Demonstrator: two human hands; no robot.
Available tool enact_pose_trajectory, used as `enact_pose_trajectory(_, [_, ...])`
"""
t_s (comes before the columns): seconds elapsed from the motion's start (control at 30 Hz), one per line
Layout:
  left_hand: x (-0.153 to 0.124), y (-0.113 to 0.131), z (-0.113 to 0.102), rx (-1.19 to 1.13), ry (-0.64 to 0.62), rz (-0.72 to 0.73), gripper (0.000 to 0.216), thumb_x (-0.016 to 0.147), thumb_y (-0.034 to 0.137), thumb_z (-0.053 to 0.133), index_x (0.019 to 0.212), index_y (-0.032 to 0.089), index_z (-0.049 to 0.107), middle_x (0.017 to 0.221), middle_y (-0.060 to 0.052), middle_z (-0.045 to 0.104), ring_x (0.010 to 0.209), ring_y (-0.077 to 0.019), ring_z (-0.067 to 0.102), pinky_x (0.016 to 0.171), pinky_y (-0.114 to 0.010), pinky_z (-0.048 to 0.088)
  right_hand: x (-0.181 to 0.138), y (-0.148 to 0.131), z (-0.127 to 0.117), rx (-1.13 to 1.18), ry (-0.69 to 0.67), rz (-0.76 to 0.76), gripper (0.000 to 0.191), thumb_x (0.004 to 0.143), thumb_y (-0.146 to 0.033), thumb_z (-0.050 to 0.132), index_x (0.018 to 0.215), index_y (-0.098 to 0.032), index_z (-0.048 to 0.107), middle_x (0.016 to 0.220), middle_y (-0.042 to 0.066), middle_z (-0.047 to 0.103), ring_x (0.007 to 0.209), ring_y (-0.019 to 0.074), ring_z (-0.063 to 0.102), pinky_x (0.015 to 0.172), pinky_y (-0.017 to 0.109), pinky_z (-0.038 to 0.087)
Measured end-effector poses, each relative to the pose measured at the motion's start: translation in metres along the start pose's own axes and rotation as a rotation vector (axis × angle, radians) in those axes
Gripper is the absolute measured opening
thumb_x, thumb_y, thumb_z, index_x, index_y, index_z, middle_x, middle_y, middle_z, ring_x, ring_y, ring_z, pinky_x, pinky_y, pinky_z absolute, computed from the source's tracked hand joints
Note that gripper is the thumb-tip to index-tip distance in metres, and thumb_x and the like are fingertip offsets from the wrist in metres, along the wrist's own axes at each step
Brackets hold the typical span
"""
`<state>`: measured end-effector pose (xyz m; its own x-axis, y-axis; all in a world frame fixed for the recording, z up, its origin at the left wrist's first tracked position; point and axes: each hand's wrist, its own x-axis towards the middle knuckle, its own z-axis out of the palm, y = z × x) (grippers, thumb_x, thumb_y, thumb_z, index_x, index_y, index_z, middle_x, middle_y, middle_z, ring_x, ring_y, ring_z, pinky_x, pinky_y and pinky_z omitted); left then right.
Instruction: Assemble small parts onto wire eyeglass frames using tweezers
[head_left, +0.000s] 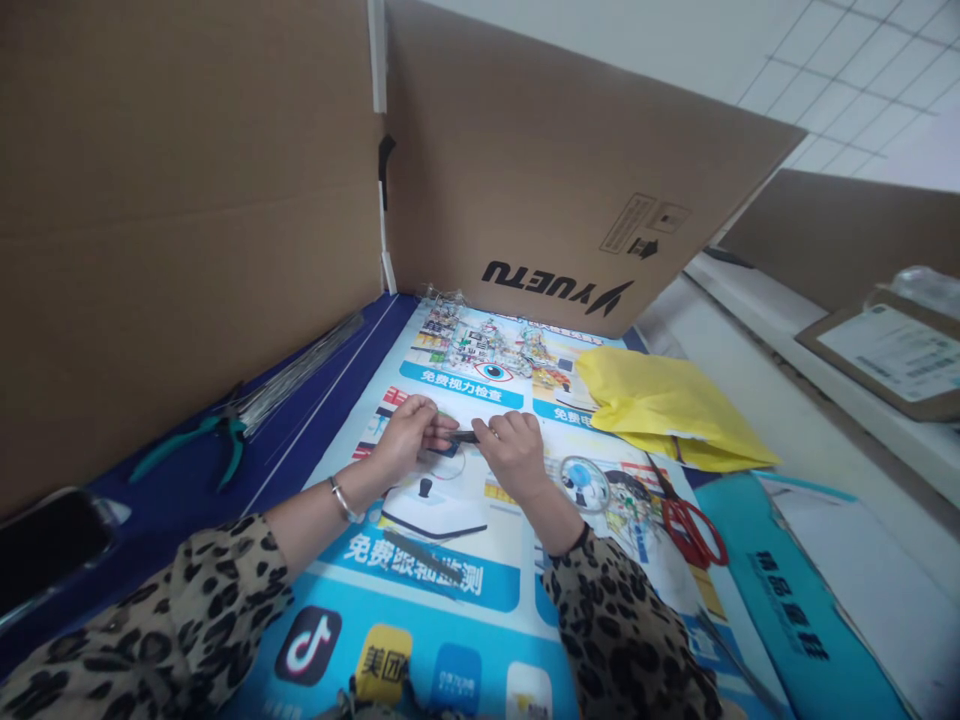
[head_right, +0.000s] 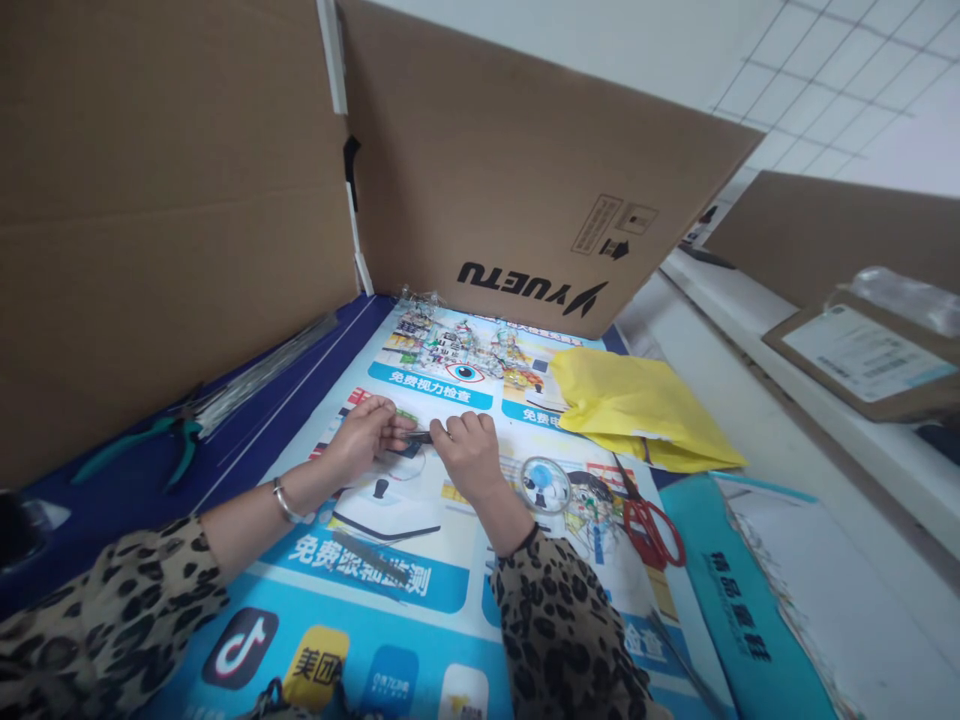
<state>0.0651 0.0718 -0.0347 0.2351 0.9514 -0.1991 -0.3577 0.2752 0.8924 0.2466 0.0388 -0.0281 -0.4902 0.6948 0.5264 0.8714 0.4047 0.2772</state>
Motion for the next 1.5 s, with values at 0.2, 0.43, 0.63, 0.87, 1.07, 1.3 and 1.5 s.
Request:
enact_pose_trajectory(0.2, [-0.001,0.003,0.002,0.008,0.015,-0.015,0.018,0.077,0.032,0.054,0.079,0.019,0.042,0.071,-0.006,0.068,0.057,-0.0143,0.063,0.053,-0.026,0.051,-0.001,-0.001,0.001,-0.024,-0.008,-0.007,0.018,0.089,-0.023,0.044,0.098,-0.023,0.06,0.07,0.003,0.051,0.073,0.0172,0.039,0.069,0.034,0.023])
enact_pose_trajectory(0.43, [-0.001,0.002,0.001,0.018,0.005,-0.009,0.019,0.077,0.034,0.055,0.079,0.019,0.042,0.071,-0.006,0.068,0.057,-0.0141,0.063,0.052,-0.025,0.051,-0.003,-0.001,0.003,-0.034,-0.016,-0.015,0.019,0.089,-0.023,0.044,0.099,-0.022,0.059,0.07,0.004,0.05,0.073,0.0178,0.039,0.068,0.034,0.023])
enact_pose_trajectory(0.63, [-0.001,0.002,0.001,0.019,0.006,-0.002,0.019,0.077,0.034,0.055,0.079,0.019,0.042,0.072,-0.006,0.068,0.057,-0.0145,0.063,0.053,-0.026,0.05,-0.002,-0.001,0.002,-0.01,-0.039,-0.034,0.019,0.088,-0.023,0.046,0.102,-0.021,0.059,0.07,0.004,0.052,0.073,0.0181,0.041,0.067,0.033,0.025])
enact_pose_trajectory(0.87, [-0.002,0.003,0.0,0.071,-0.028,0.041,0.02,0.076,0.036,0.055,0.077,0.02,0.043,0.069,-0.004,0.067,0.059,-0.015,0.063,0.051,-0.025,0.049,0.001,-0.003,-0.004,0.037,-0.113,-0.053,0.02,0.087,-0.03,0.05,0.099,-0.018,0.059,0.07,0.005,0.058,0.071,0.018,0.047,0.066,0.032,0.028])
enact_pose_trajectory(1.07, [-0.005,0.007,0.001,0.124,-0.083,0.094,0.021,0.078,0.038,0.053,0.077,0.02,0.041,0.069,-0.002,0.066,0.059,-0.0143,0.062,0.052,-0.024,0.049,0.004,-0.002,-0.004,0.172,-0.27,0.011,0.028,0.084,-0.044,0.052,0.088,-0.018,0.061,0.07,0.005,0.063,0.065,0.016,0.053,0.06,0.028,0.028])
enact_pose_trajectory(1.3, [-0.007,0.011,0.001,0.209,-0.156,0.134,0.023,0.08,0.041,0.049,0.08,0.02,0.041,0.074,-0.002,0.067,0.063,-0.0142,0.062,0.054,-0.024,0.048,0.013,0.001,-0.019,0.324,-0.529,0.133,0.024,0.083,-0.044,0.052,0.089,-0.025,0.065,0.084,0.004,0.069,0.073,0.0172,0.06,0.057,0.026,0.029])
enact_pose_trajectory(1.5, [-0.009,0.011,0.0,0.344,-0.249,0.207,0.02,0.085,0.04,0.044,0.083,0.02,0.042,0.075,-0.001,0.066,0.066,-0.0132,0.061,0.058,-0.024,0.047,0.019,0.007,-0.033,0.407,-0.732,0.163,0.037,0.083,-0.054,0.046,0.084,-0.023,0.066,0.076,0.003,0.068,0.072,0.0167,0.059,0.055,0.024,0.027])
